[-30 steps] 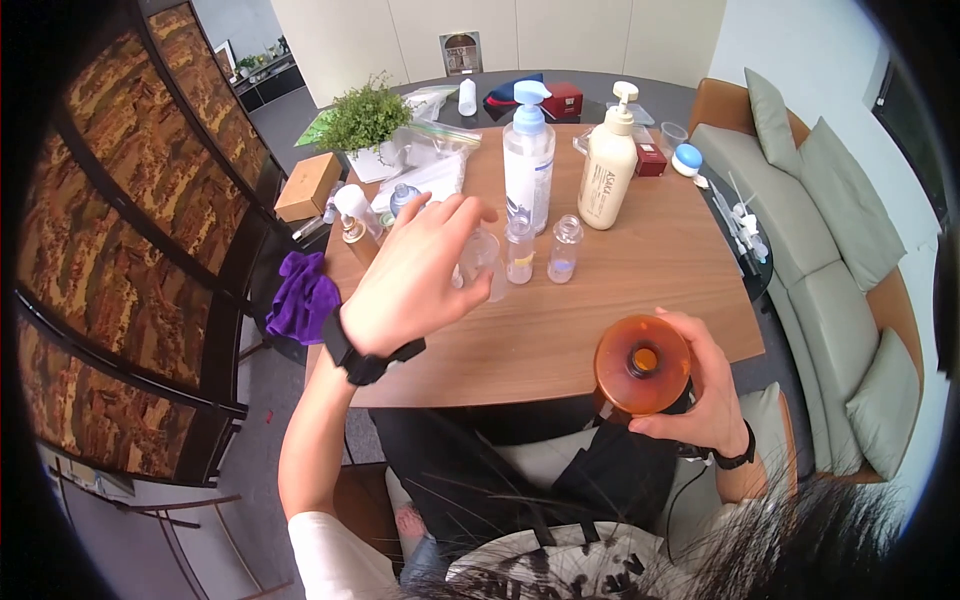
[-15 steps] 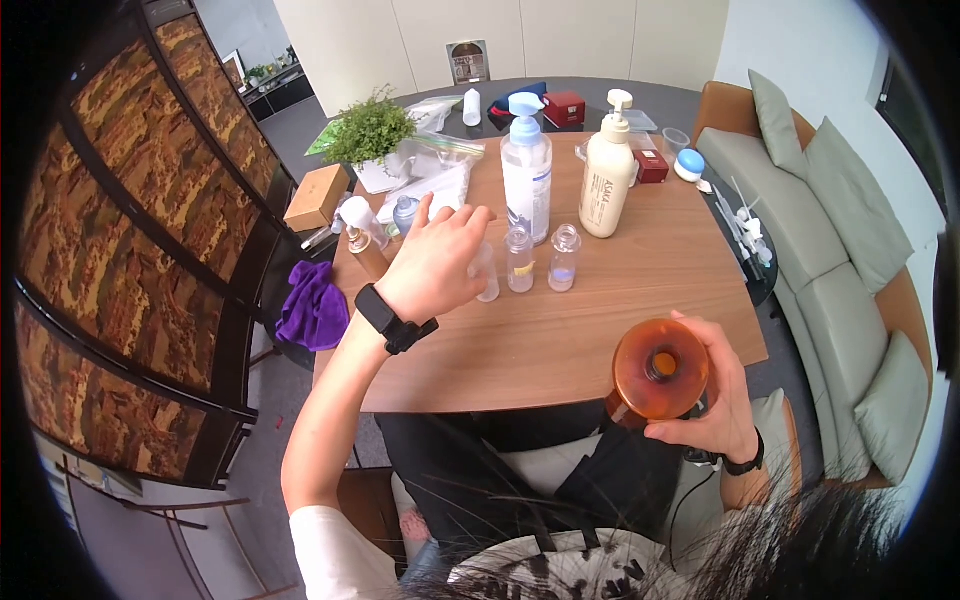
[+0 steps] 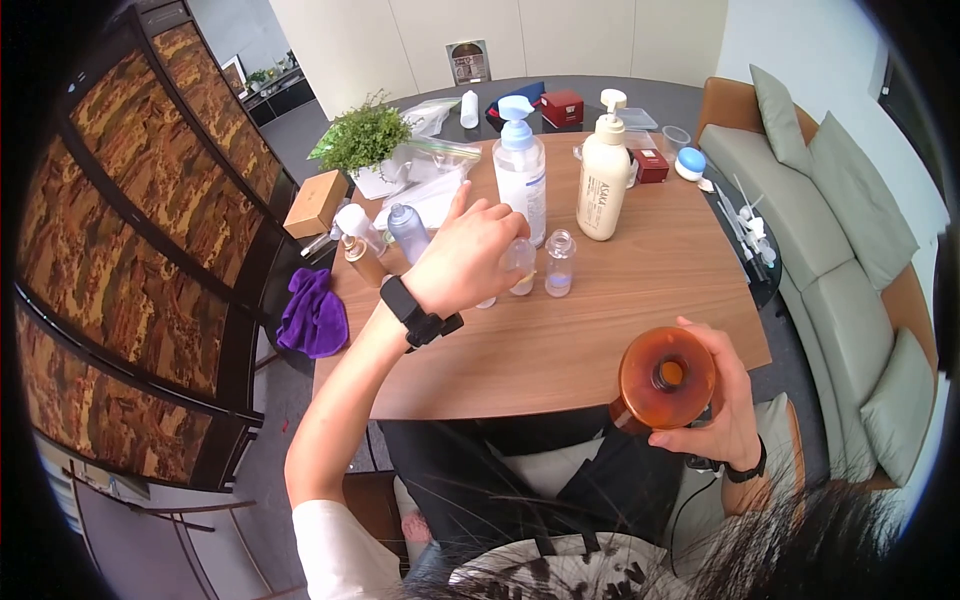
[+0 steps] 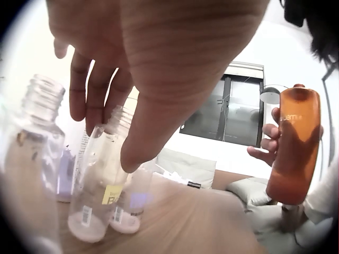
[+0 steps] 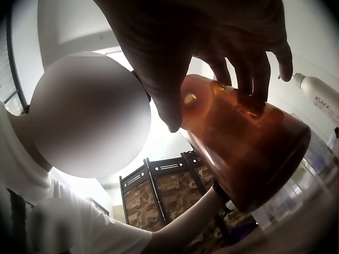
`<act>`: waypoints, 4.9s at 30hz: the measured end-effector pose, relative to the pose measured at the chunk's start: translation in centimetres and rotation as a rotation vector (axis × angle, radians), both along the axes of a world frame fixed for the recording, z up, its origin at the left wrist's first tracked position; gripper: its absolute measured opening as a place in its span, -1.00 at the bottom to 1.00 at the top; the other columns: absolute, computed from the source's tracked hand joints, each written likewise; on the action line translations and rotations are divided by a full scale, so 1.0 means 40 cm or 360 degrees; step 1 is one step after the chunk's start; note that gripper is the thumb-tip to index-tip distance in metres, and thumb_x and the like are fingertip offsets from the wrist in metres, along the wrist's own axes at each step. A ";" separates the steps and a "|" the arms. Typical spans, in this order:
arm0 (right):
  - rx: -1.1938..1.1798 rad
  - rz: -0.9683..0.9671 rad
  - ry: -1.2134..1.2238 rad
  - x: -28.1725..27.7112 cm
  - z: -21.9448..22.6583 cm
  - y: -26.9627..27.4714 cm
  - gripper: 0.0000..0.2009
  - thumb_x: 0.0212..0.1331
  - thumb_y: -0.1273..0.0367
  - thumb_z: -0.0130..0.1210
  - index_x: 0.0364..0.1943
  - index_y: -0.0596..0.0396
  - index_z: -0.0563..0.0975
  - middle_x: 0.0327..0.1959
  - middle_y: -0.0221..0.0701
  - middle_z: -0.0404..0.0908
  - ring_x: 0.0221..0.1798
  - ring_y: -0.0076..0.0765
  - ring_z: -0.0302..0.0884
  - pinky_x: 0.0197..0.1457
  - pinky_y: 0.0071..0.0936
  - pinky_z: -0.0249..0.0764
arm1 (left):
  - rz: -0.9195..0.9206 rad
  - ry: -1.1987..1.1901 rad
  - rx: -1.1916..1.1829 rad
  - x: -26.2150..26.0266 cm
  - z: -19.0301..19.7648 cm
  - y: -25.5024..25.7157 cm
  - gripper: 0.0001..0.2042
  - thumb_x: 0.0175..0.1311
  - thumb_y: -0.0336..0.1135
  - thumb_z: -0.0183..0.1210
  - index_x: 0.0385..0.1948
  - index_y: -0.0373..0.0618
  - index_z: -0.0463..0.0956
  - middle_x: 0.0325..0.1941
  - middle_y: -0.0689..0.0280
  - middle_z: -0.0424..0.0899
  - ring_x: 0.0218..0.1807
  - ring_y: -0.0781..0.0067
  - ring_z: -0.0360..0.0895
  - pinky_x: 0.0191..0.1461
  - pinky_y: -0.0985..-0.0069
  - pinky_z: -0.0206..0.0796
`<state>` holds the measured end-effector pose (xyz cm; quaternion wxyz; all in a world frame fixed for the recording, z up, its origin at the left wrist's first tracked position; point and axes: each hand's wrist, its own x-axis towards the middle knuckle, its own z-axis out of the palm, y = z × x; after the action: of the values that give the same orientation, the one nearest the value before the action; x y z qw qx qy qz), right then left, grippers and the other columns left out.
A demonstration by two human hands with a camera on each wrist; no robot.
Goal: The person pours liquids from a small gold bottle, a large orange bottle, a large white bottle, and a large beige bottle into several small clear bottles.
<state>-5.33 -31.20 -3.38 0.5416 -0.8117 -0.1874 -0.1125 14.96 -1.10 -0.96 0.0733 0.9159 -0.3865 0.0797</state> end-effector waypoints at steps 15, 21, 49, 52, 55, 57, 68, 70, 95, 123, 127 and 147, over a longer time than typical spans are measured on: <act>-0.0287 0.0216 0.0007 0.031 -0.023 0.043 -0.10 -0.08 0.12 0.69 0.37 0.15 0.46 0.27 -0.12 0.62 0.40 0.10 0.55 0.62 -0.02 0.29 | -0.0146 0.0863 -0.1950 -0.369 0.006 0.131 -0.36 0.07 -0.43 0.62 0.19 -0.16 0.45 0.17 0.09 0.72 0.32 0.21 0.66 0.74 0.04 -0.04; -0.0318 0.0331 0.0039 0.029 -0.048 0.073 -0.14 0.00 0.06 0.65 0.36 0.14 0.48 0.26 -0.15 0.60 0.36 0.08 0.52 0.51 -0.06 0.38 | -0.0190 0.0619 -0.1872 -0.393 -0.031 0.125 -0.41 0.07 -0.37 0.61 0.13 -0.13 0.48 0.14 0.08 0.73 0.26 0.15 0.69 0.73 -0.19 -0.13; -0.0547 0.0362 0.0038 0.031 -0.074 0.111 -0.20 0.09 -0.05 0.56 0.35 0.09 0.55 0.20 -0.18 0.63 0.28 0.03 0.55 0.47 -0.04 0.38 | -0.0340 -0.0440 -0.0160 -0.435 0.022 0.102 -0.57 0.17 -0.38 0.34 0.14 0.04 0.68 0.23 0.35 0.71 0.27 0.35 0.65 0.53 0.05 0.31; -0.0553 0.0353 0.0055 0.029 -0.075 0.112 -0.20 0.09 -0.06 0.56 0.35 0.08 0.55 0.20 -0.18 0.62 0.28 0.03 0.54 0.47 -0.05 0.38 | -0.0426 -0.0548 -0.0012 -0.434 0.045 0.098 -0.57 0.17 -0.35 0.29 0.14 0.03 0.69 0.24 0.34 0.71 0.28 0.37 0.65 0.47 0.18 0.37; -0.0557 0.0355 0.0069 0.029 -0.073 0.115 -0.20 0.09 -0.06 0.56 0.35 0.08 0.55 0.20 -0.19 0.62 0.28 0.04 0.54 0.47 -0.06 0.38 | -0.0545 -0.0738 0.0066 -0.418 0.051 0.098 -0.65 0.25 -0.22 0.22 0.06 -0.06 0.67 0.16 0.33 0.71 0.22 0.38 0.65 0.42 0.28 0.38; -0.0562 0.0352 0.0074 0.029 -0.071 0.114 -0.20 0.08 -0.06 0.56 0.35 0.07 0.55 0.21 -0.19 0.62 0.28 0.04 0.54 0.47 -0.06 0.38 | -0.0586 -0.0761 0.0097 -0.415 0.059 0.096 -0.64 0.25 -0.22 0.21 0.05 -0.08 0.67 0.15 0.31 0.71 0.21 0.38 0.65 0.38 0.30 0.40; -0.0492 0.0381 -0.0007 0.021 -0.049 0.105 -0.18 0.06 -0.02 0.58 0.36 0.12 0.52 0.23 -0.18 0.61 0.31 0.04 0.53 0.48 -0.06 0.37 | -0.0502 -0.0062 -0.0529 -0.377 0.026 0.095 -0.48 0.10 -0.45 0.54 0.14 -0.09 0.58 0.10 0.25 0.72 0.12 0.17 0.68 0.22 0.22 0.49; -0.0470 0.0358 -0.0013 0.018 -0.045 0.102 -0.18 0.06 0.00 0.59 0.35 0.12 0.52 0.22 -0.17 0.62 0.30 0.04 0.54 0.48 -0.06 0.37 | -0.0460 -0.0026 -0.0533 -0.367 0.035 0.095 -0.46 0.10 -0.43 0.55 0.16 -0.10 0.57 0.09 0.23 0.72 0.14 0.14 0.68 0.22 0.23 0.49; -0.0056 -0.0108 -0.0057 -0.029 -0.006 -0.057 -0.04 -0.30 0.14 0.78 0.31 0.17 0.54 0.25 -0.16 0.66 0.36 -0.04 0.62 0.47 -0.18 0.44 | -0.0014 -0.0048 0.0129 -0.034 0.020 -0.024 -0.44 0.22 -0.30 0.42 0.25 -0.16 0.42 -0.03 0.09 0.75 0.25 0.00 0.65 0.68 -0.18 0.08; -0.0095 -0.0115 0.0029 -0.050 -0.007 -0.070 -0.04 -0.35 0.10 0.79 0.28 0.13 0.56 0.22 -0.20 0.72 0.43 0.06 0.57 0.61 -0.06 0.31 | -0.0214 0.0561 -0.0726 -0.097 0.039 -0.051 -0.59 0.17 -0.34 0.49 0.04 -0.18 0.59 0.05 0.16 0.71 0.22 0.19 0.65 0.51 0.27 0.29; -0.0127 -0.0049 -0.0038 -0.031 0.000 -0.069 -0.05 -0.33 0.11 0.78 0.28 0.14 0.56 0.20 -0.19 0.73 0.36 0.05 0.62 0.64 -0.03 0.29 | -0.0157 0.0660 -0.1165 -0.220 0.060 0.066 -0.52 0.18 -0.36 0.48 0.15 -0.17 0.57 0.10 0.23 0.68 0.24 0.35 0.60 0.45 0.28 0.35; -0.0550 0.0307 -0.0112 0.005 -0.051 0.050 -0.16 -0.04 0.02 0.65 0.33 0.10 0.54 0.19 -0.23 0.67 0.25 -0.03 0.63 0.58 0.15 0.29 | -0.0340 0.0457 -0.0953 -0.413 -0.013 0.060 -0.50 0.08 -0.38 0.57 0.10 -0.07 0.60 0.08 0.23 0.72 0.17 0.14 0.67 0.58 -0.11 0.23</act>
<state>-5.15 -29.19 -5.41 0.3956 -0.8665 -0.2996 -0.0544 -1.56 1.32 -1.47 0.4002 0.8101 -0.4253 0.0517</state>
